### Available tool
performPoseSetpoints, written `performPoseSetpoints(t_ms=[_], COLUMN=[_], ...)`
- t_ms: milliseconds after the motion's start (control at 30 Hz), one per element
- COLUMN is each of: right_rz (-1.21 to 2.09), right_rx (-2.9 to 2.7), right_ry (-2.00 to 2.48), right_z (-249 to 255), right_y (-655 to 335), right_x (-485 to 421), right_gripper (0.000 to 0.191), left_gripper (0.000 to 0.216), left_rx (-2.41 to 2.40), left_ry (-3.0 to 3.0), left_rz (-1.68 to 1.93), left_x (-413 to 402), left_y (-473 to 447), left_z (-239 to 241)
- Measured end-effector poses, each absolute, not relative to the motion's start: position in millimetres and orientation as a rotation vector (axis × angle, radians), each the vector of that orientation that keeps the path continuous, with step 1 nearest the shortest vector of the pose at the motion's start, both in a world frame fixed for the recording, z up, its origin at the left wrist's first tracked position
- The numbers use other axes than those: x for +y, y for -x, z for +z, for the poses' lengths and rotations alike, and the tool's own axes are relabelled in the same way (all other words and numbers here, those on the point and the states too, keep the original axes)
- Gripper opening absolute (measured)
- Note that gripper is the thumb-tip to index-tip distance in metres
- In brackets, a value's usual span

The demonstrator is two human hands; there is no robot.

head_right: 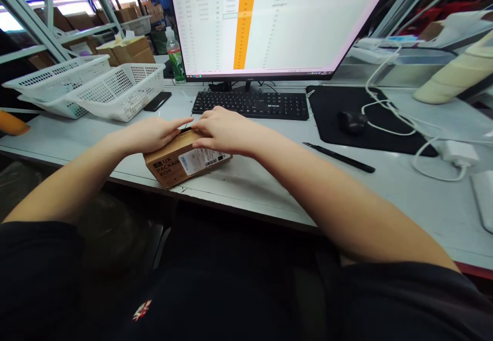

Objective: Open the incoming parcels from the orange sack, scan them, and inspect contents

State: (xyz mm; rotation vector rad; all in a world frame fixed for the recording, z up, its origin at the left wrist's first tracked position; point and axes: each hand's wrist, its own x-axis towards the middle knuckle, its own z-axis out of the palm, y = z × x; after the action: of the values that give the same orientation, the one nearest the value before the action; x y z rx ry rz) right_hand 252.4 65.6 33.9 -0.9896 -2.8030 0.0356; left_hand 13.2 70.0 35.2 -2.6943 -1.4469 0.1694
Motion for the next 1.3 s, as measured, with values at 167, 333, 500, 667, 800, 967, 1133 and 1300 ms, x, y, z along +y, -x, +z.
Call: performPoseSetpoints(t_ms=[167,333,500,667,800,967,1133,1300], right_rz=[0.007,-0.077,-0.241,-0.517,-0.63,-0.508,-0.037,0.031], right_rx=[-2.897,-2.86,-2.773,-2.582,-2.471,-2.154,-2.259,-2.565], right_ry=[1.183,1.247,1.169,1.144,0.994,0.797,0.79,1.301], right_z=[45.5,47.1,33.5,13.7,-19.6,-73.1,-40.5,43.3], right_y=[-237.6,-227.4,-230.0,-234.0,-239.9,-246.6,-255.7,-266.8], right_x=[59.1,58.7,49.9,16.2,-1.2,-0.8,4.1,41.5], right_gripper=[0.042,0.046,0.05,0.02,0.029,0.015,0.027,0.043], left_gripper=[0.057,0.054,0.05,0.046,0.047,0.048,0.044,0.033], left_rx=[-1.384,-1.344,-1.33,-1.352,-1.47,-1.702,-1.637,-0.952], left_ry=[2.689,2.716,2.807,2.928,3.021,3.352,3.073,2.785], left_rz=[0.199,0.197,0.182,0.059,-0.342,-0.886,-0.888,-0.569], left_x=[65.3,65.1,63.4,68.2,94.6,126.4,116.9,60.9], left_y=[-16.9,-15.6,-17.1,-16.0,-2.8,9.4,9.4,-5.1], left_z=[34.0,36.5,43.2,47.9,40.1,-3.6,-9.8,29.1])
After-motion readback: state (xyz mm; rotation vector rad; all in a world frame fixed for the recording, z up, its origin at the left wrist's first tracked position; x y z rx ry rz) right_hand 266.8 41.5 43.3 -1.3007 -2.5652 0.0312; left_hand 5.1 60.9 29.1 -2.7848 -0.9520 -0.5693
